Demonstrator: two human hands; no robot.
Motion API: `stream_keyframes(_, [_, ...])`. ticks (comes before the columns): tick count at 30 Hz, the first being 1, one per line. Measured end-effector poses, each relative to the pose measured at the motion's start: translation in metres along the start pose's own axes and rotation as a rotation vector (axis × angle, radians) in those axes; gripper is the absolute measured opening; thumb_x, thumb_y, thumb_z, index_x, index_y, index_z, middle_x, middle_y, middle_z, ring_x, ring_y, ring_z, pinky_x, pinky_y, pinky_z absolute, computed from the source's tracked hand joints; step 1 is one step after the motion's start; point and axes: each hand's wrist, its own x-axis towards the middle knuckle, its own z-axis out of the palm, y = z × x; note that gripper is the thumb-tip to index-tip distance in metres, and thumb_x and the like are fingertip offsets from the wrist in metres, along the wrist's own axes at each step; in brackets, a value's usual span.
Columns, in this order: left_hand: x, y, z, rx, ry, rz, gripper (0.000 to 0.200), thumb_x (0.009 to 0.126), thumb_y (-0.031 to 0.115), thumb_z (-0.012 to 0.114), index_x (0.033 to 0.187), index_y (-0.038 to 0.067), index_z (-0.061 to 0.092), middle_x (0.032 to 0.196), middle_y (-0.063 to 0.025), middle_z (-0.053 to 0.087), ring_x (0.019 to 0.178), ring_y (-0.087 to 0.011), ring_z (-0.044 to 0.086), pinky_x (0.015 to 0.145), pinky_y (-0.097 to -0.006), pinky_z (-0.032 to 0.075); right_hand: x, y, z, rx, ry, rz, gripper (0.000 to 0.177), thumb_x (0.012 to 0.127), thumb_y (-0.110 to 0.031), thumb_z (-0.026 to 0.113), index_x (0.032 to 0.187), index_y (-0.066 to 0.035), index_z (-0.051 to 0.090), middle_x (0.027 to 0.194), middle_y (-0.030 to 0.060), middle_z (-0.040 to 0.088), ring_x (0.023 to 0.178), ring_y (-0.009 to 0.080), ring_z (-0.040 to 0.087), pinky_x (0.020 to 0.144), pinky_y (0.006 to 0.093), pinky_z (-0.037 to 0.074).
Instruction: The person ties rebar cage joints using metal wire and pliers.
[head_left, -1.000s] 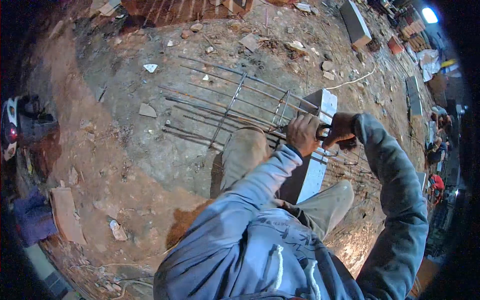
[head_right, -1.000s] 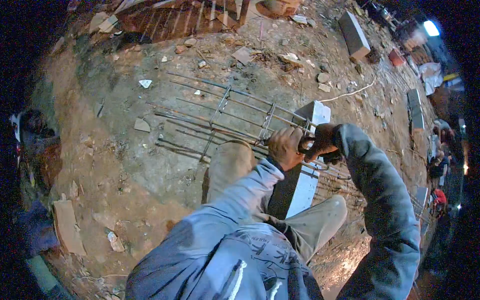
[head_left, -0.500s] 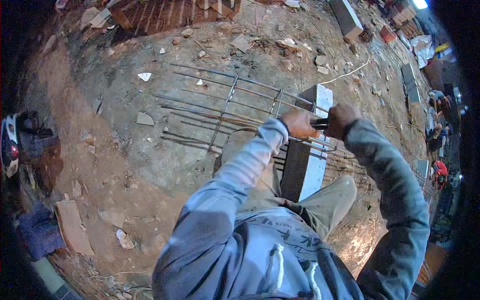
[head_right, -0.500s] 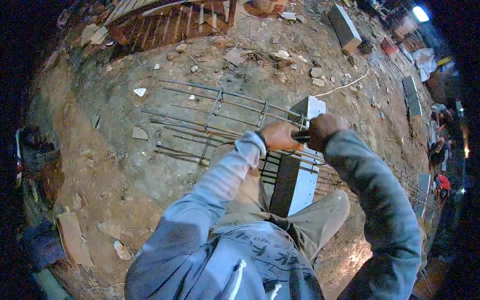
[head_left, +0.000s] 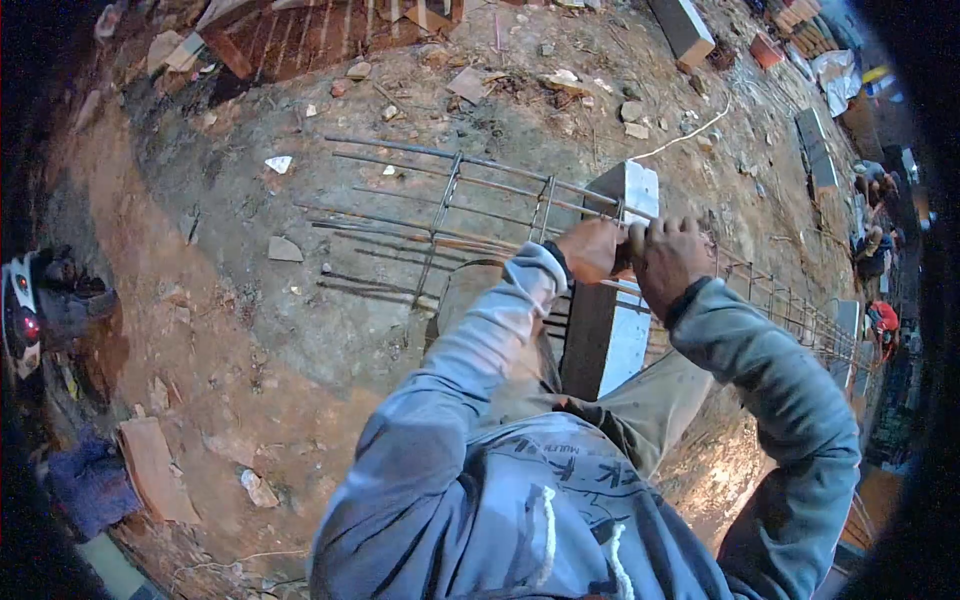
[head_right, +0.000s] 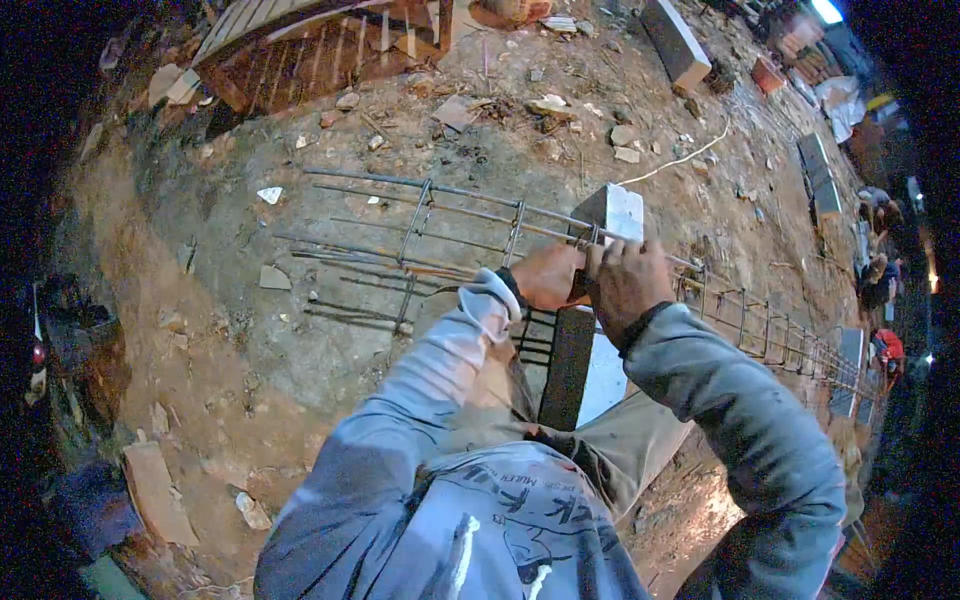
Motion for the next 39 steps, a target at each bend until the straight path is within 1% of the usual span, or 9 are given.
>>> stream_keyframes(4, [0.005,0.011,-0.008,-0.063,-0.333,-0.066,0.047,0.066,0.033,0.075,0.102,0.007,0.060,0.084,-0.0193,0.063,0.079,-0.0329,0.062,0.073,-0.0424,0.047,0.012,0.017,0.017,0.344,-0.497,0.081,0.026,0.079,-0.030,0.062,0.074,-0.004,0.065,0.065,0.0118,0.063,0.059,0.0202,0.064,0.055,0.0363,0.051])
stream_keyframes(8, [-0.023,0.037,0.031,0.376,0.682,-0.041,0.050,0.062,0.025,0.073,0.104,0.007,0.054,0.093,-0.0101,0.053,0.087,-0.0286,0.052,0.079,-0.0421,0.039,0.046,0.042,0.018,0.979,-1.320,0.225,0.029,0.064,-0.032,0.078,0.075,-0.007,0.067,0.067,0.0051,0.063,0.059,0.0180,0.059,0.055,0.0319,0.046])
stream_keyframes(16, [0.003,-0.001,0.003,-0.106,0.011,-0.132,0.041,0.072,0.041,0.068,0.093,0.006,0.061,0.082,-0.0159,0.065,0.076,-0.0339,0.062,0.066,-0.0425,0.046,0.010,0.004,0.011,0.219,-0.236,0.080,0.029,0.076,-0.014,0.053,0.101,-0.001,0.059,0.077,0.0202,0.064,0.074,0.0293,0.065,0.068,0.0391,0.051])
stream_keyframes(20, [0.012,-0.008,-0.001,-0.185,-0.463,0.061,0.050,0.068,0.044,0.071,0.102,0.010,0.063,0.085,-0.0130,0.067,0.082,-0.0277,0.063,0.072,-0.0392,0.047,0.010,0.003,0.010,0.320,-0.534,0.151,0.028,0.079,-0.018,0.056,0.098,0.002,0.060,0.074,0.0185,0.064,0.068,0.0275,0.066,0.059,0.0417,0.052])
stream_keyframes(27, [-0.022,0.049,0.040,0.330,0.813,-0.050,0.040,0.063,0.032,0.071,0.094,0.008,0.059,0.083,-0.0127,0.059,0.083,-0.0299,0.058,0.083,-0.0410,0.039,0.032,0.045,0.035,1.140,-1.299,0.299,0.037,0.060,-0.027,0.081,0.085,-0.003,0.068,0.071,0.0144,0.065,0.060,0.0235,0.064,0.053,0.0354,0.053])
stream_keyframes(30, [-0.008,0.017,0.051,0.320,0.457,-0.182,0.039,0.066,0.034,0.069,0.093,0.008,0.061,0.077,-0.0137,0.060,0.077,-0.0303,0.060,0.074,-0.0410,0.044,-0.031,0.027,0.097,1.051,-0.305,0.199,0.021,0.071,-0.017,0.069,0.087,-0.004,0.066,0.076,0.0110,0.065,0.068,0.0187,0.064,0.059,0.0316,0.051])
stream_keyframes(31, [-0.006,0.016,0.040,0.285,0.294,-0.187,0.032,0.071,0.033,0.068,0.091,0.008,0.062,0.075,-0.0140,0.062,0.073,-0.0341,0.061,0.062,-0.0444,0.046,-0.005,0.010,0.039,0.312,-0.585,0.103,0.021,0.076,-0.014,0.061,0.096,-0.007,0.061,0.082,0.0141,0.066,0.077,0.0241,0.065,0.064,0.0349,0.051])
stream_keyframes(35, [0.009,-0.014,0.010,-0.145,-0.458,-0.147,0.050,0.064,0.042,0.077,0.099,0.008,0.065,0.081,-0.0141,0.066,0.074,-0.0278,0.064,0.066,-0.0372,0.049,-0.034,-0.013,0.025,0.531,-0.255,0.195,0.027,0.077,-0.027,0.064,0.086,-0.002,0.058,0.070,0.0150,0.062,0.062,0.0286,0.062,0.054,0.0389,0.049])
stream_keyframes(39, [-0.031,0.010,0.002,0.183,0.127,0.139,0.062,0.066,0.039,0.076,0.114,0.005,0.056,0.098,-0.0130,0.064,0.088,-0.0245,0.061,0.078,-0.0340,0.046,-0.032,0.006,0.033,1.550,-1.085,0.596,0.035,0.070,-0.034,0.075,0.077,-0.003,0.060,0.052,0.0044,0.050,0.043,0.0166,0.051,0.040,0.0295,0.044])
